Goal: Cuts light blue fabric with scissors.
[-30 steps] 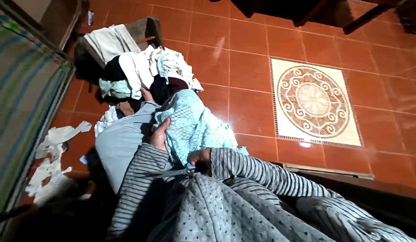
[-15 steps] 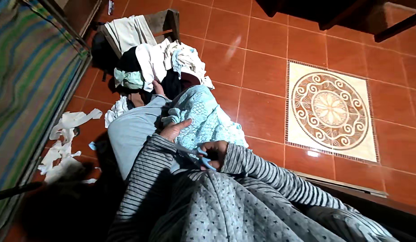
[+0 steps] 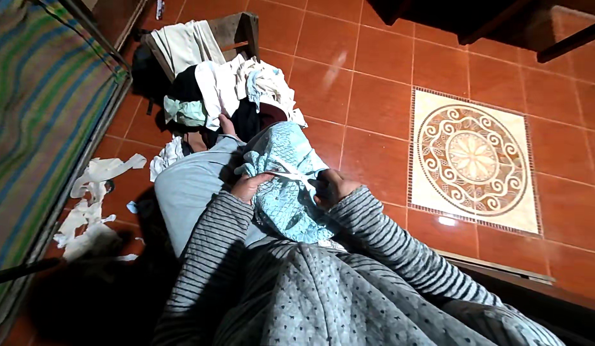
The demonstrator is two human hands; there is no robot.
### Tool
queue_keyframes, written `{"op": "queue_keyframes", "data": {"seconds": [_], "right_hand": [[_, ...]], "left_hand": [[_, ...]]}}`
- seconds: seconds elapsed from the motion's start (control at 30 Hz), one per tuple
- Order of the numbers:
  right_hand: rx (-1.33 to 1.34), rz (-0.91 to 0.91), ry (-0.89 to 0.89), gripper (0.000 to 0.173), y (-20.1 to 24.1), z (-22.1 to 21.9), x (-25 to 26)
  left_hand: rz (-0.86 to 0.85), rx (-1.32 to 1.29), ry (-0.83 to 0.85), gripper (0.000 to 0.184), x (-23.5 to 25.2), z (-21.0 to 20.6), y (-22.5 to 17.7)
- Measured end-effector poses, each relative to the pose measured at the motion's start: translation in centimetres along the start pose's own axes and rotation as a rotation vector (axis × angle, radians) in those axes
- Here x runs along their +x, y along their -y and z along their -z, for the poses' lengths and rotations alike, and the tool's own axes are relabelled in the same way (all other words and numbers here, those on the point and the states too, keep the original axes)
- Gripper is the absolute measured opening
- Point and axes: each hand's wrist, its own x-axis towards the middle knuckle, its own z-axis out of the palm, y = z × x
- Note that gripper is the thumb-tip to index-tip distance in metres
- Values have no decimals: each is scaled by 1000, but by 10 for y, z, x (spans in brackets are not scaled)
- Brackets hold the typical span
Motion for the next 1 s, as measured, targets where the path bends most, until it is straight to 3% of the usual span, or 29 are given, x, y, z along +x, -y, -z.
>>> {"op": "queue_keyframes", "data": {"seconds": [0.2, 0.83, 1.0], "right_hand": [[-2, 16, -31, 54, -2, -6, 1], [-79, -188, 242, 44, 17, 13, 14], [-58, -180, 224, 43, 14, 10, 15]], "left_hand": [[1, -9, 27, 16, -1, -2, 1], [2, 15, 21, 22, -1, -3, -1], [0, 5, 29, 20, 0, -3, -1]]}}
